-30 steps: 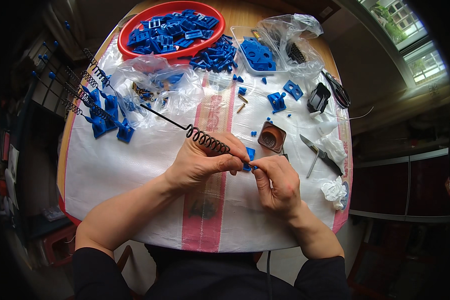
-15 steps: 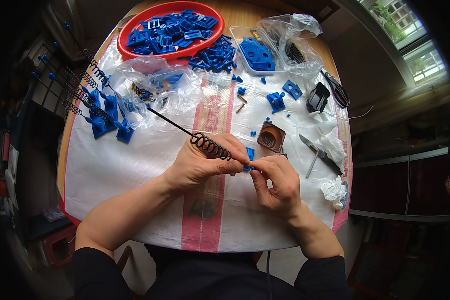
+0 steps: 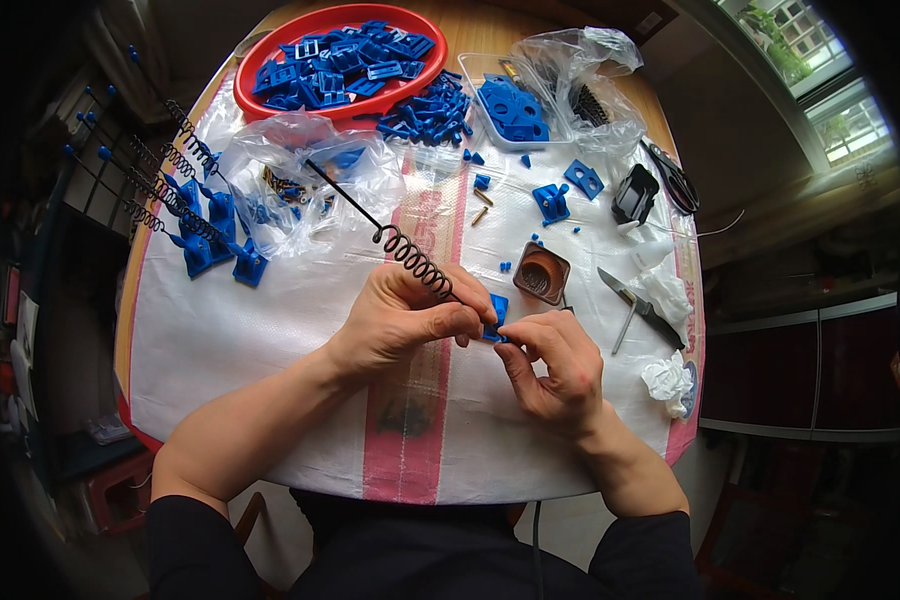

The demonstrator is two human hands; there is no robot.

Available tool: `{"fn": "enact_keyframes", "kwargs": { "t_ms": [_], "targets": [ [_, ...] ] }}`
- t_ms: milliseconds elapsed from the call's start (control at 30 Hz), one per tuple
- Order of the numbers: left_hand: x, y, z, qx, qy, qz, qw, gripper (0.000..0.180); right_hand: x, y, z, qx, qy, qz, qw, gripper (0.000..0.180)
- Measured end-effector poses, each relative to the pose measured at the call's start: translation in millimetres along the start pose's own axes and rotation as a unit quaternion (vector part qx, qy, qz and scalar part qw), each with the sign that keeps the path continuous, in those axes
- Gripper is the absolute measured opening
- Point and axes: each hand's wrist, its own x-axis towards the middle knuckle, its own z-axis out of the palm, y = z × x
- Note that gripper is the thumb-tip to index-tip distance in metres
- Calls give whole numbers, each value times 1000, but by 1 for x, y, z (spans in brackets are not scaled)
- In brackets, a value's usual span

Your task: Assembling blue plastic fixture components and small springs on a workbench.

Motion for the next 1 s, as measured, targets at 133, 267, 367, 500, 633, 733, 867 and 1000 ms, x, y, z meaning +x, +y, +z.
{"fn": "enact_keyframes", "kwargs": {
  "t_ms": [133, 267, 367, 500, 633, 733, 867, 1000],
  "targets": [
    [-1, -5, -2, -5, 40, -2, 999, 16, 0, -1, 1, 8, 6, -3, 1000, 19],
    [1, -3, -1, -16, 76, -35, 996, 19, 0, -2, -1, 11, -1, -9, 1000, 18],
    [1, -6, -2, -16, 81, -39, 996, 20, 0, 0, -1, 2, -3, -22, 1000, 16],
    [1, -5, -2, 9, 76, -43, 996, 19, 1, -1, -3, -12, -17, -41, 999, 16],
    [1, -5, -3, -1, 75, -57, 996, 18, 0, -2, -1, -14, -14, -51, 998, 16],
    [0, -4, -4, -4, 74, -57, 996, 18, 0, -1, 0, -12, -15, -45, 999, 16],
    [1, -7, -2, -19, 68, -38, 997, 19, 1, -4, -1, -5, -2, -24, 1000, 16],
    [0, -7, -1, -17, 60, -17, 998, 18, 1, -3, -1, -9, 9, -12, 1000, 17]
  ]
}}
